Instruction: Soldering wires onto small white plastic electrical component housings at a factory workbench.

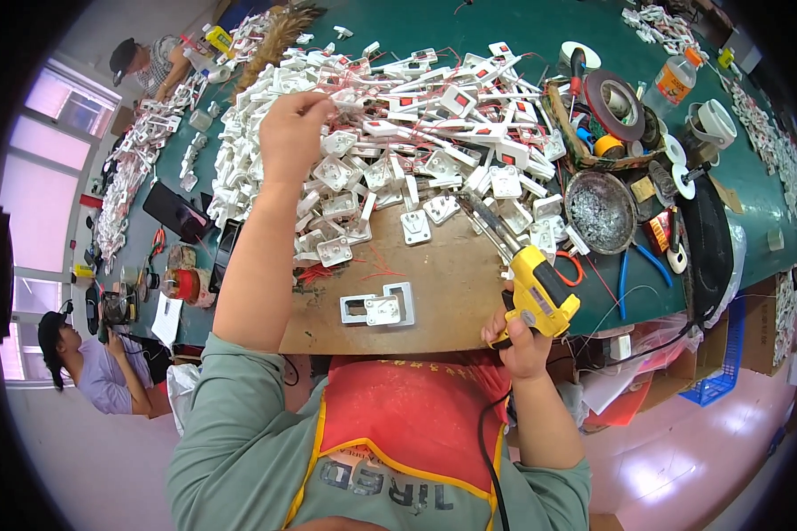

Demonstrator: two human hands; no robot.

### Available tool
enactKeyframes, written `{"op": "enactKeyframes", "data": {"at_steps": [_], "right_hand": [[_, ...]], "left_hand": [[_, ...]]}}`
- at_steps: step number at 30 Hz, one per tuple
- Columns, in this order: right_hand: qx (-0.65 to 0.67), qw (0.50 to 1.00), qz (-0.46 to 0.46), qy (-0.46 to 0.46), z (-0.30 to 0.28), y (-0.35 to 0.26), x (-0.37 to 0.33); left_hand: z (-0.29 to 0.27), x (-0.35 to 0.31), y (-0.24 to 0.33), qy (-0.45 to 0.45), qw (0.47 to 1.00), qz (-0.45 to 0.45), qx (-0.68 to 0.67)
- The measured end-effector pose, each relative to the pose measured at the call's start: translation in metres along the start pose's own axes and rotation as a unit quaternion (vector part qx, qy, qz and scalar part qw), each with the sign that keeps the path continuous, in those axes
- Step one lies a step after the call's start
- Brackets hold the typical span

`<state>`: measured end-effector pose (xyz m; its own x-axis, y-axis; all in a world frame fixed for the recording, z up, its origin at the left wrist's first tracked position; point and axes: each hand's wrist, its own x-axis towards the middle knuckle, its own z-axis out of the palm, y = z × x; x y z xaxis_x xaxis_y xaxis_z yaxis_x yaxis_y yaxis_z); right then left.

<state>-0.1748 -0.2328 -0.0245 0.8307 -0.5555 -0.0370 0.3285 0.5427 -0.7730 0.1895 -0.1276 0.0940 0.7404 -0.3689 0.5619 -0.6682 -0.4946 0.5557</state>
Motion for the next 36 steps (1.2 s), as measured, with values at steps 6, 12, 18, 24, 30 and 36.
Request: {"op": "enactKeyframes", "data": {"at_steps": [6, 12, 18, 24, 30, 36], "right_hand": [[0.025, 1.000, 0.007, -0.013, -0.002, -0.001, 0.000], [0.014, 1.000, 0.004, -0.011, -0.002, -0.002, -0.003], [0.008, 1.000, 0.010, -0.006, -0.001, -0.001, -0.003], [-0.022, 1.000, -0.008, 0.006, -0.002, 0.000, 0.000], [-0.016, 1.000, 0.000, 0.005, -0.004, 0.001, 0.004], [-0.033, 0.999, -0.010, 0.005, -0.004, 0.002, 0.002]], "left_hand": [[-0.007, 0.008, -0.006, 0.017, 0.988, -0.134, -0.068], [-0.005, -0.008, 0.012, 0.025, 0.990, -0.111, -0.087], [-0.037, -0.016, 0.035, 0.128, 0.938, -0.009, -0.323], [-0.097, -0.028, 0.048, 0.121, 0.890, 0.032, -0.438], [-0.148, -0.082, 0.049, -0.087, 0.911, -0.075, -0.396], [-0.109, -0.124, 0.031, -0.168, 0.878, -0.225, -0.387]]}}
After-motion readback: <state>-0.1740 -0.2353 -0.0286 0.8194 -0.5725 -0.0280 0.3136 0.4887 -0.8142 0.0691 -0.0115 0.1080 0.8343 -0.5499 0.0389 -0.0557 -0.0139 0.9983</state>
